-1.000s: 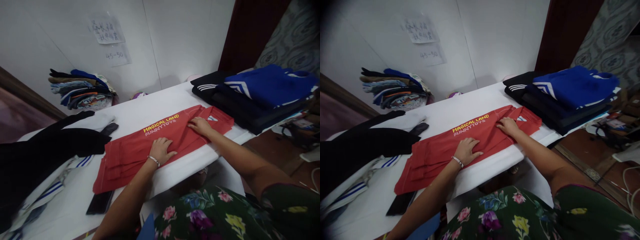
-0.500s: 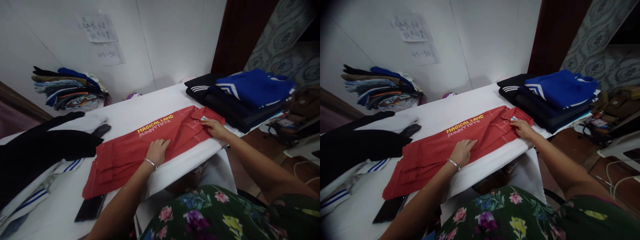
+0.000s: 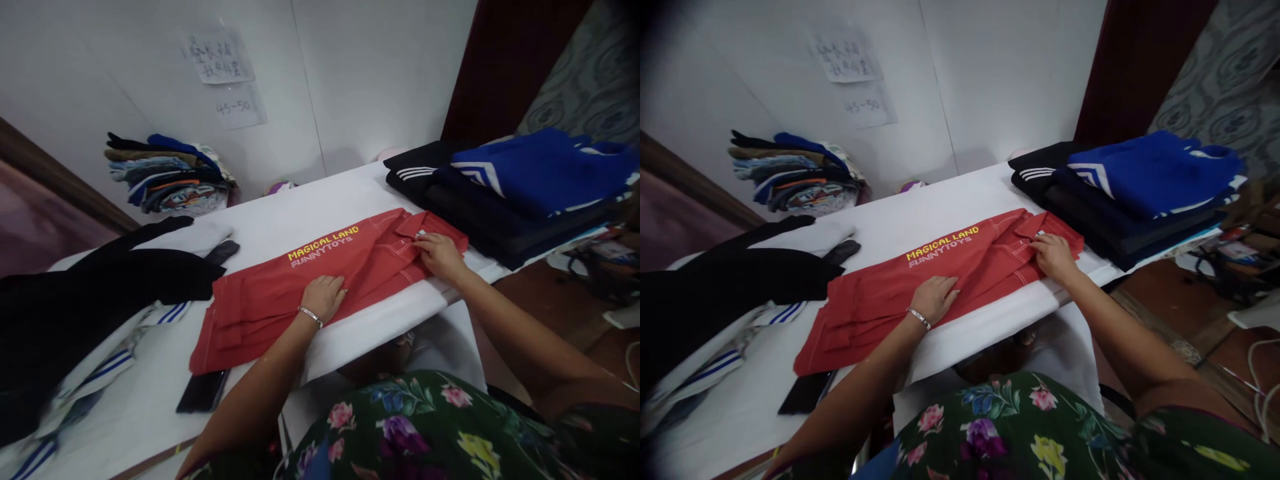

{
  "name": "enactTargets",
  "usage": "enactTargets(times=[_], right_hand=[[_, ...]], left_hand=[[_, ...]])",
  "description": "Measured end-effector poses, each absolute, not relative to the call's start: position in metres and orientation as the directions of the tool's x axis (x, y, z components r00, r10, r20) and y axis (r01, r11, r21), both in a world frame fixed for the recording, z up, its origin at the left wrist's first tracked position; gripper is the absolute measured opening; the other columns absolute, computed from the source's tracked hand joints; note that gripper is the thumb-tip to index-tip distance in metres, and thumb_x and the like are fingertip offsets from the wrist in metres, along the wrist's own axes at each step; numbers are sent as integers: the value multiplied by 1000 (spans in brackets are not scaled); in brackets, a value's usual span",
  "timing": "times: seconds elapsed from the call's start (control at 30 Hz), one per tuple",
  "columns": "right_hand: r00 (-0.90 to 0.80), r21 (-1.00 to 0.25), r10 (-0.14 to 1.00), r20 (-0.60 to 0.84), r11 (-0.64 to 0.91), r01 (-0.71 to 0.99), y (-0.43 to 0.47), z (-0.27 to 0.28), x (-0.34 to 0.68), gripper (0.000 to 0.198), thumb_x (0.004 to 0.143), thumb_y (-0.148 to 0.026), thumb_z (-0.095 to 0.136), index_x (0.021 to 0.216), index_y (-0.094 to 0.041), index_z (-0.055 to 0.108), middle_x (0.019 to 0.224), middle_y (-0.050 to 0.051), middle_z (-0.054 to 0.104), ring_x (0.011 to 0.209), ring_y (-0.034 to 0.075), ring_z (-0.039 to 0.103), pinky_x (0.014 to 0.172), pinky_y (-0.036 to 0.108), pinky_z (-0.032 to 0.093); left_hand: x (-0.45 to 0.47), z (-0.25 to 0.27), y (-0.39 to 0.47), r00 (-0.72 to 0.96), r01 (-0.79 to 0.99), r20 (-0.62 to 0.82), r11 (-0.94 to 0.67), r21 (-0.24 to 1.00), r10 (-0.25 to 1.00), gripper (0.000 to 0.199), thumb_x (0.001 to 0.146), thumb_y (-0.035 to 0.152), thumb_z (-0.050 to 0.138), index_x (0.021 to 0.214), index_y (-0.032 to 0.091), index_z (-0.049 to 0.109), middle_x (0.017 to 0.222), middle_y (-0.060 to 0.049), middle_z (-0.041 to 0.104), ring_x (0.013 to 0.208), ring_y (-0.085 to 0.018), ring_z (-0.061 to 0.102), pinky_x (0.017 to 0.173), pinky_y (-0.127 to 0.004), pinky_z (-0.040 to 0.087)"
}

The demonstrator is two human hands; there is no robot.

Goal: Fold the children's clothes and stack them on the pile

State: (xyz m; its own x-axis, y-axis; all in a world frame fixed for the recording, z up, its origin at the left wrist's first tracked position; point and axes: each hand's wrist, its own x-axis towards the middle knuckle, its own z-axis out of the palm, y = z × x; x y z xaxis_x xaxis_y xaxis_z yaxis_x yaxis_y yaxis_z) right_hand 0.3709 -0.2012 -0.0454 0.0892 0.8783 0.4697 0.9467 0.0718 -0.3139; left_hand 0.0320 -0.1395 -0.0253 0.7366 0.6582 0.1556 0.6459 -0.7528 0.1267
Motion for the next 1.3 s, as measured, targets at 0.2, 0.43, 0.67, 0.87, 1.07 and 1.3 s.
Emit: enactTargets(times=[0.2,0.43,0.67,0.87,1.07,1.3], right_hand=[[-341,-306,851,399,474,826,-200,-24,259,55,84,-40,58,137,-29,46,147,5,39,136,28,32,112,53,21],[-361,-253,862,356,460,851,-184,-50,220,40,83,-23,55,122,-22,61,139,12,49,133,30,37,109,57,21],[-393,-282,824,408,523,804,-183,-64,236,33,87,-29,52,117,-29,64,139,8,49,133,30,37,106,58,27],[-425,-207,777,464,561,801,-183,-64,234,37,88,-39,52,121,-26,61,143,8,44,135,29,34,106,59,26],[-571,-171,686,451,695,699,-187,-59,221,28,93,-30,47,112,-24,66,120,7,65,121,23,52,105,50,33],[-551,-252,698,458,696,672,-185,-64,222,24,91,-26,48,102,-25,70,113,5,68,112,21,58,101,49,39]], left_hand=[[36,-22,-144,749,653,100,-755,54,655,20,87,24,53,104,19,62,100,-9,62,96,-25,53,82,-37,42],[34,-20,-150,721,689,93,-724,-1,686,21,90,16,42,99,18,61,99,-9,61,95,-24,52,79,-38,41],[-6,-19,-148,602,794,119,-608,14,790,23,86,9,43,96,19,62,100,-10,61,95,-24,51,79,-38,40],[-90,-16,-149,347,931,229,-363,31,910,34,82,7,46,110,19,62,116,-9,62,108,-24,52,89,-39,39],[-128,-14,-156,264,957,276,-286,43,924,33,79,6,46,103,18,66,113,-7,66,108,-23,56,95,-41,37],[-131,-15,-157,237,953,251,-274,127,939,37,67,4,48,95,18,68,110,-6,67,108,-23,56,96,-40,40]])
